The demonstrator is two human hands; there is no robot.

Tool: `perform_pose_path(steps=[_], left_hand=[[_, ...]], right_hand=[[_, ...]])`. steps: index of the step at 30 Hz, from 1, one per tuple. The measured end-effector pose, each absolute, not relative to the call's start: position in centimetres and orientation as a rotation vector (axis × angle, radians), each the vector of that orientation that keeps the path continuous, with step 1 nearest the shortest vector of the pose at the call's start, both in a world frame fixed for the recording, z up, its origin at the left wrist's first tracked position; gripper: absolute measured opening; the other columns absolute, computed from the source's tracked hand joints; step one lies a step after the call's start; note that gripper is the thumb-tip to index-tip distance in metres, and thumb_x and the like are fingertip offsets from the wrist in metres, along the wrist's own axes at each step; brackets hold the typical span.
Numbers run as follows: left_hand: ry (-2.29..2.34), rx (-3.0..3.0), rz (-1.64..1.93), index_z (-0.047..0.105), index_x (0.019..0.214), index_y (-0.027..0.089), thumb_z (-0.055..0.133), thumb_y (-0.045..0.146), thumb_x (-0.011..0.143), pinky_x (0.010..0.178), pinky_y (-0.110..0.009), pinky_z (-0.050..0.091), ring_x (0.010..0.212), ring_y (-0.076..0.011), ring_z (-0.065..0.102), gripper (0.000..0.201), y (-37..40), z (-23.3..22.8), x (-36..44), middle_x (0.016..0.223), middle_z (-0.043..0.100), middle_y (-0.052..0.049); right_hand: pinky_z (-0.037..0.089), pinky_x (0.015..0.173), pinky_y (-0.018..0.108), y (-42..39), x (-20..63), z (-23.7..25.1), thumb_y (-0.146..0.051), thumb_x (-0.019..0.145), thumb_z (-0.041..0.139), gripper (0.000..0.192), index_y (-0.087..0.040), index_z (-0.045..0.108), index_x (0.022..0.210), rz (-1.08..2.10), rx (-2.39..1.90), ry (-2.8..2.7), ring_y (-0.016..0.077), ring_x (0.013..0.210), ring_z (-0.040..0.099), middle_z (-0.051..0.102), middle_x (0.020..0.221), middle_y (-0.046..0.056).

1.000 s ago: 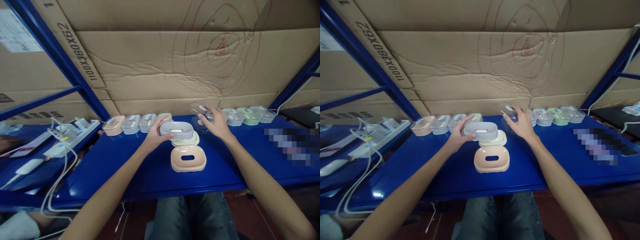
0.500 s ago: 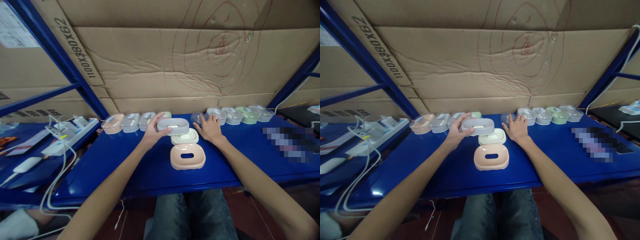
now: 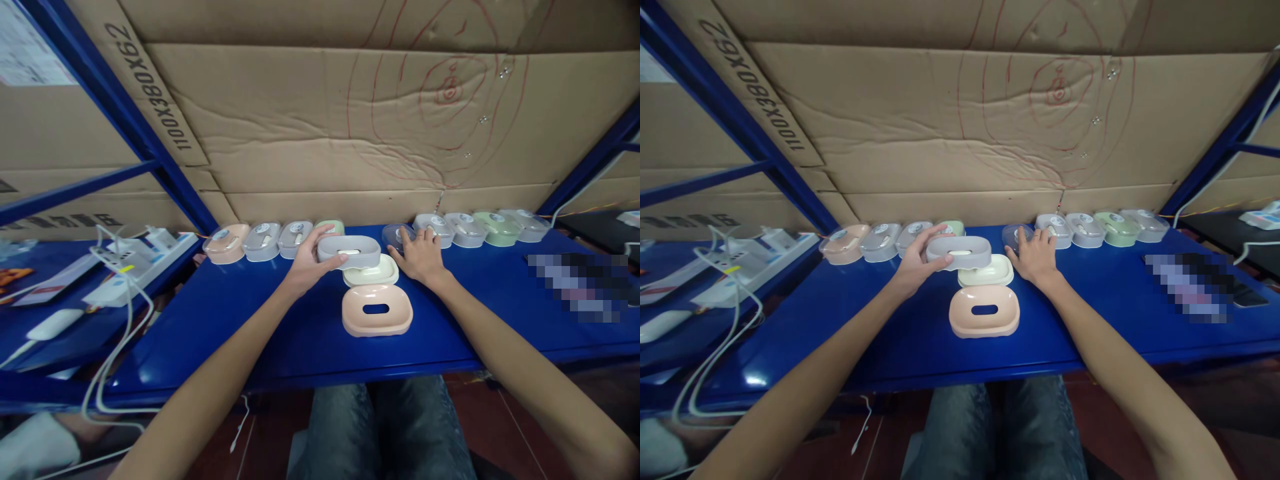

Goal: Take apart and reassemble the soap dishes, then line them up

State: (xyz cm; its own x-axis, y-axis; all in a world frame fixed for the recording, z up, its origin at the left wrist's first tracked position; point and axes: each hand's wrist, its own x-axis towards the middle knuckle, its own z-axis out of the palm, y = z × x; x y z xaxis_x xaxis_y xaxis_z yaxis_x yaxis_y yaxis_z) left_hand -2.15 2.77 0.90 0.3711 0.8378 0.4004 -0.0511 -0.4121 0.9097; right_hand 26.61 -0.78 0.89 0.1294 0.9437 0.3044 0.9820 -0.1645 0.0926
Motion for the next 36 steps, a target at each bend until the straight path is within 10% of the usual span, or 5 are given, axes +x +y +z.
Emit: perform_pose_path(steps=[36], left_hand=[[0.894,1.706,1.354,0.068,0.131,0.020,0.089,0.052,0.081,0.114,-0.051,0.055,0.130,-0.0323,0.068,0.063,2.9,1.3,-2.0,0.139,0.072,-0.014]], right_hand=[[0.042,0.110,0.063,1.5,28.7,0.1,-0.069,0.105,0.043,0.077,-0.018,0.054,0.162,-0.472,-1.698,-2.129,0.0468,0.129,0.050,0.063,0.138,0.025]])
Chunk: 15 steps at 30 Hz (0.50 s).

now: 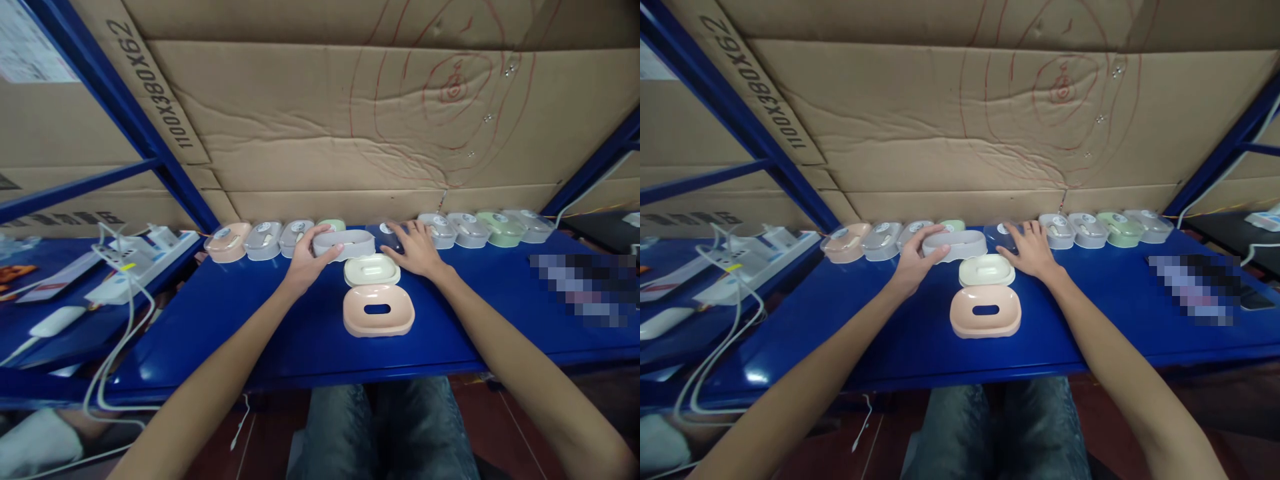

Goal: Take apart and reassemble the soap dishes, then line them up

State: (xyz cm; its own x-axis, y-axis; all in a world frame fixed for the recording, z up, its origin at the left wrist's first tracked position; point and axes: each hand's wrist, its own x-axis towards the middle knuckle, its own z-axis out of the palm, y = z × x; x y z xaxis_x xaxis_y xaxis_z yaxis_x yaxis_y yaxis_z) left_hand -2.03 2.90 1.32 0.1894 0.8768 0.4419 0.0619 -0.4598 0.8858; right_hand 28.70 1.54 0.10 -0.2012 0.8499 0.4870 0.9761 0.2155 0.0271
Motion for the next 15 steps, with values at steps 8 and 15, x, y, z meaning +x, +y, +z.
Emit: perform_pose_path(steps=[8,15], left_hand=[[0.931,1.706,1.389,0.068,0.130,0.021,0.087,0.053,0.080,0.110,-0.048,0.057,0.128,-0.0314,0.069,0.062,2.8,1.9,-2.2,0.134,0.074,-0.013],[1.067,1.907,1.364,0.065,0.139,0.021,0.086,0.057,0.081,0.114,-0.052,0.054,0.133,-0.0349,0.067,0.072,0.8,4.4,-4.9,0.144,0.070,-0.015]], right_hand=[[0.034,0.122,0.067,2.0,29.1,-0.7,-0.071,0.108,0.039,0.075,-0.022,0.057,0.162,-0.414,-1.660,-2.240,0.0477,0.147,0.044,0.059,0.159,0.021],[0.028,0.127,0.072,2.0,29.2,-0.8,-0.069,0.109,0.036,0.075,-0.025,0.049,0.168,-0.365,-1.713,-2.270,0.0499,0.158,0.037,0.047,0.172,0.019]])
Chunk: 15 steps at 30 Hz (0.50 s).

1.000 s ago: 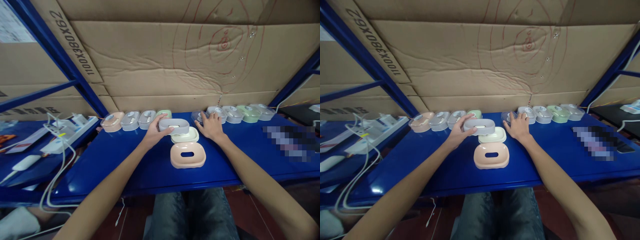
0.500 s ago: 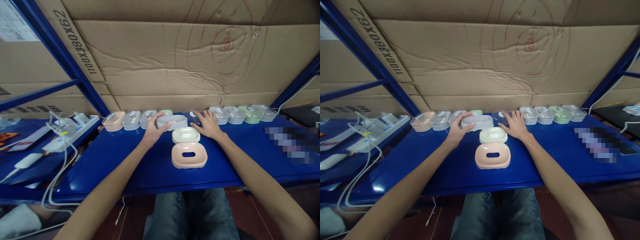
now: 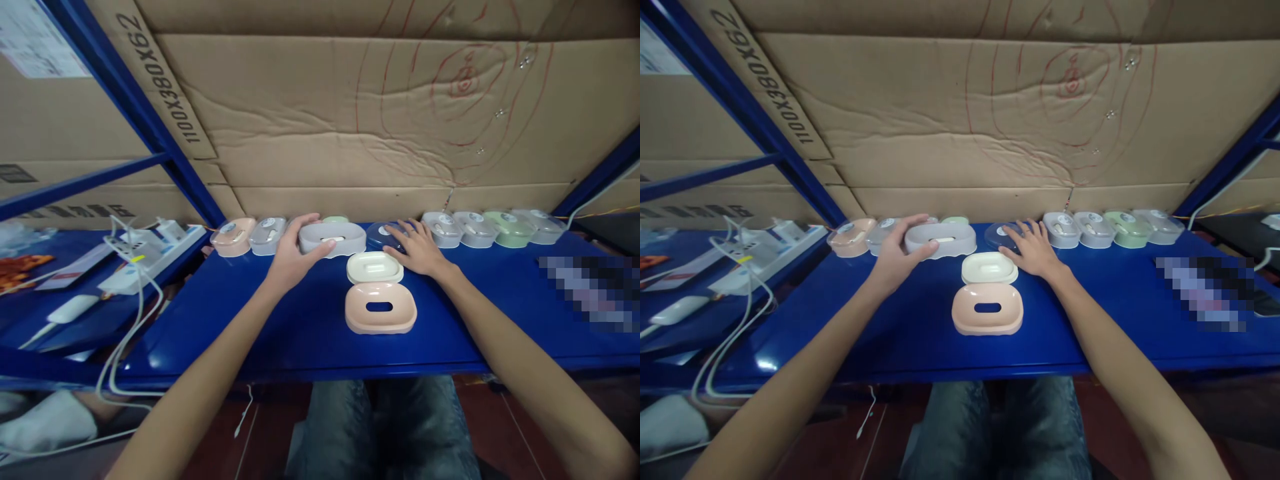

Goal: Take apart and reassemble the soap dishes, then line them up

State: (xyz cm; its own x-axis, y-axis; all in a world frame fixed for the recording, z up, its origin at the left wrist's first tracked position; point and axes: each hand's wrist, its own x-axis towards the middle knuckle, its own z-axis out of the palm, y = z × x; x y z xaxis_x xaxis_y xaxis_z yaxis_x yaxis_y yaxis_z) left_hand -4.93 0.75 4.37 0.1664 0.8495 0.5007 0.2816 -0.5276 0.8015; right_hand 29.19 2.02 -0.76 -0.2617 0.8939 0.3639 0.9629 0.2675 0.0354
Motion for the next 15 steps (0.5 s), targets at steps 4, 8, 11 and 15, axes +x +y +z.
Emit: perform_pose_path(steps=[4,8,11,15], left_hand=[[1.259,2.099,1.330,0.062,0.144,0.025,0.082,0.056,0.085,0.120,-0.054,0.050,0.141,-0.0366,0.061,0.070,-1.9,4.5,-8.9,0.152,0.066,-0.012],[1.438,2.118,1.170,0.056,0.152,0.024,0.078,0.059,0.089,0.119,-0.058,0.049,0.140,-0.0389,0.062,0.076,-3.8,2.7,-13.2,0.154,0.064,-0.013],[1.438,2.107,1.077,0.054,0.155,0.025,0.077,0.064,0.090,0.122,-0.061,0.046,0.143,-0.0400,0.059,0.080,-4.3,1.1,-15.5,0.157,0.061,-0.015],[1.401,2.122,0.985,0.047,0.161,0.027,0.084,0.064,0.085,0.122,-0.062,0.046,0.143,-0.0404,0.060,0.092,-4.0,0.1,-17.0,0.158,0.061,-0.015]], right_hand=[[0.028,0.128,0.072,2.1,28.8,-0.8,-0.070,0.109,0.033,0.076,-0.026,0.045,0.170,-0.305,-1.716,-2.268,0.0494,0.162,0.033,0.041,0.177,0.018],[0.027,0.129,0.073,2.2,28.4,-0.7,-0.068,0.111,0.029,0.072,-0.029,0.045,0.170,-0.215,-1.723,-2.250,0.0485,0.164,0.032,0.037,0.179,0.016],[0.027,0.130,0.071,2.2,28.5,-0.6,-0.066,0.112,0.029,0.073,-0.026,0.044,0.170,-0.168,-1.707,-2.228,0.0479,0.164,0.032,0.037,0.179,0.017],[0.032,0.127,0.070,1.9,29.0,-0.1,-0.064,0.112,0.033,0.073,-0.020,0.045,0.169,-0.172,-1.636,-2.175,0.0473,0.163,0.034,0.039,0.177,0.021]])
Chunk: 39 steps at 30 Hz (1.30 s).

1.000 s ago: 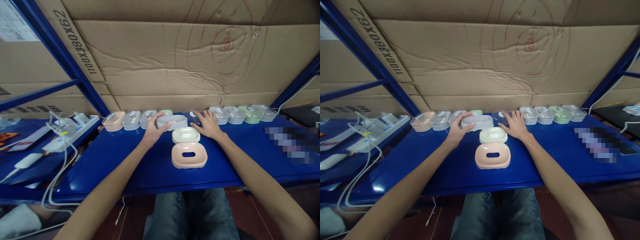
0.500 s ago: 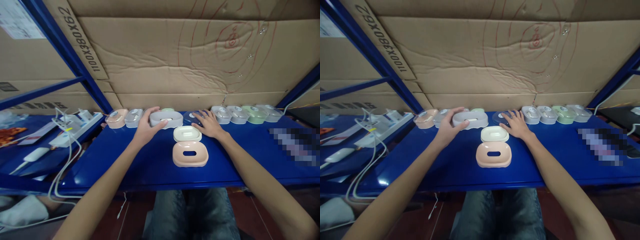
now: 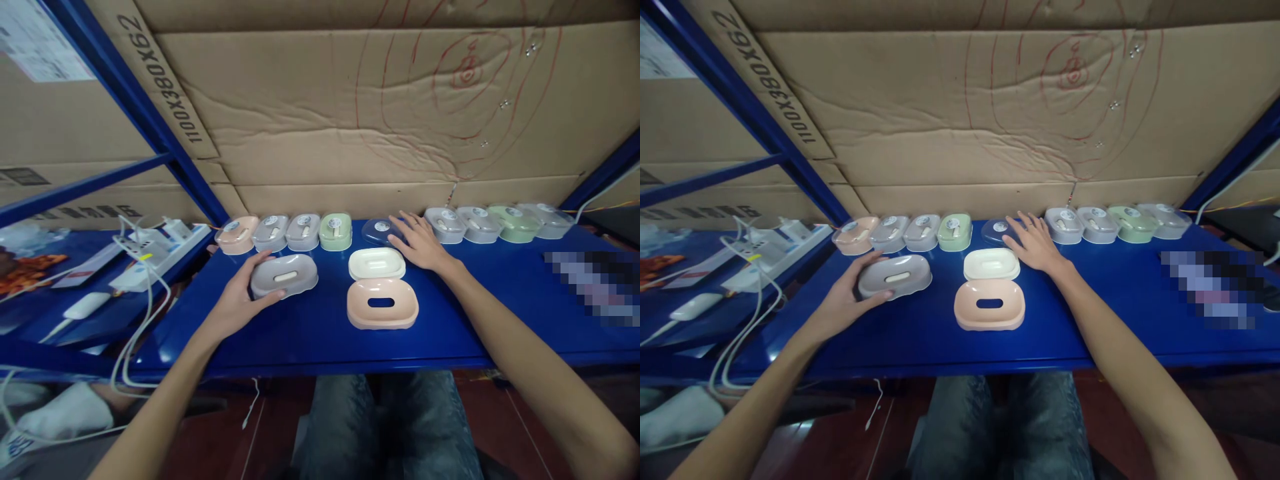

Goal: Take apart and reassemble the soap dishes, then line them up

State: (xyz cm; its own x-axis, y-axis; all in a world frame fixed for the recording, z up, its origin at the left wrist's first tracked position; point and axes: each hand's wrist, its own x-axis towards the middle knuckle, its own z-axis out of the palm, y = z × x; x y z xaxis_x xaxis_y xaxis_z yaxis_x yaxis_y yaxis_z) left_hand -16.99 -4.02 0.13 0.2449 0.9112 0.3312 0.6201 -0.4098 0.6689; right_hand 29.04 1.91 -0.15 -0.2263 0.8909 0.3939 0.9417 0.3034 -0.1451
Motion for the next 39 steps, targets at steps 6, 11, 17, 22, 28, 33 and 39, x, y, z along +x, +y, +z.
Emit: perform_pose_path(steps=[6,11,17,22,28,33,39], left_hand=[[1.361,2.287,0.861,0.048,0.161,0.028,0.081,0.065,0.088,0.124,-0.064,0.044,0.149,-0.0419,0.057,0.088,-3.1,-0.1,-17.3,0.164,0.056,-0.015],[1.326,2.484,0.868,0.044,0.164,0.028,0.079,0.062,0.091,0.128,-0.069,0.036,0.158,-0.0443,0.045,0.088,-3.4,1.0,-16.6,0.170,0.048,-0.017],[0.972,2.774,0.917,0.041,0.167,0.033,0.081,0.053,0.094,0.134,-0.066,0.031,0.165,-0.0416,0.035,0.086,-6.4,3.4,-10.0,0.174,0.042,-0.014],[0.735,2.836,0.569,0.049,0.158,0.031,0.080,0.053,0.096,0.130,-0.064,0.040,0.159,-0.0409,0.043,0.073,-7.5,2.3,-4.0,0.168,0.048,-0.016],[0.686,2.782,0.545,0.060,0.134,0.027,0.083,0.042,0.095,0.119,-0.058,0.051,0.144,-0.0372,0.055,0.048,-7.5,1.6,-2.8,0.151,0.059,-0.015],[0.725,2.650,0.598,0.063,0.133,0.029,0.084,0.041,0.091,0.118,-0.055,0.053,0.139,-0.0356,0.060,0.048,-7.7,2.0,-4.0,0.152,0.056,-0.013],[0.783,2.445,0.913,0.064,0.123,0.028,0.089,0.039,0.085,0.119,-0.057,0.049,0.140,-0.0362,0.058,0.047,-6.2,2.7,-5.7,0.145,0.058,-0.011]], right_hand=[[0.046,0.118,0.058,-0.3,29.2,2.9,-0.057,0.108,0.048,0.057,-0.019,0.070,0.144,-0.150,-1.387,-2.114,0.0391,0.138,0.061,0.069,0.147,0.018],[0.056,0.102,0.052,-2.5,28.7,4.0,-0.047,0.108,0.054,0.039,-0.025,0.079,0.129,0.117,-1.153,-2.315,0.0343,0.114,0.073,0.080,0.123,0.012],[0.052,0.111,0.056,-3.2,29.1,2.1,-0.051,0.103,0.068,0.039,-0.024,0.079,0.128,0.105,-1.136,-2.385,0.0357,0.123,0.067,0.076,0.126,0.014],[0.051,0.111,0.056,-3.0,29.6,1.3,-0.044,0.097,0.078,0.025,-0.025,0.082,0.112,0.155,-1.125,-2.415,0.0338,0.121,0.067,0.073,0.125,0.013],[0.051,0.111,0.055,-3.1,29.4,1.3,-0.029,0.091,0.081,0.010,-0.025,0.078,0.100,0.175,-1.123,-2.448,0.0341,0.126,0.065,0.068,0.129,0.012],[0.049,0.114,0.056,-3.1,29.3,1.1,-0.035,0.090,0.083,0.015,-0.024,0.072,0.093,0.206,-1.140,-2.433,0.0364,0.134,0.062,0.067,0.133,0.014],[0.051,0.109,0.053,-3.1,28.9,0.7,-0.046,0.090,0.083,0.032,-0.024,0.066,0.107,0.263,-1.171,-2.406,0.0352,0.124,0.064,0.070,0.124,0.013]])
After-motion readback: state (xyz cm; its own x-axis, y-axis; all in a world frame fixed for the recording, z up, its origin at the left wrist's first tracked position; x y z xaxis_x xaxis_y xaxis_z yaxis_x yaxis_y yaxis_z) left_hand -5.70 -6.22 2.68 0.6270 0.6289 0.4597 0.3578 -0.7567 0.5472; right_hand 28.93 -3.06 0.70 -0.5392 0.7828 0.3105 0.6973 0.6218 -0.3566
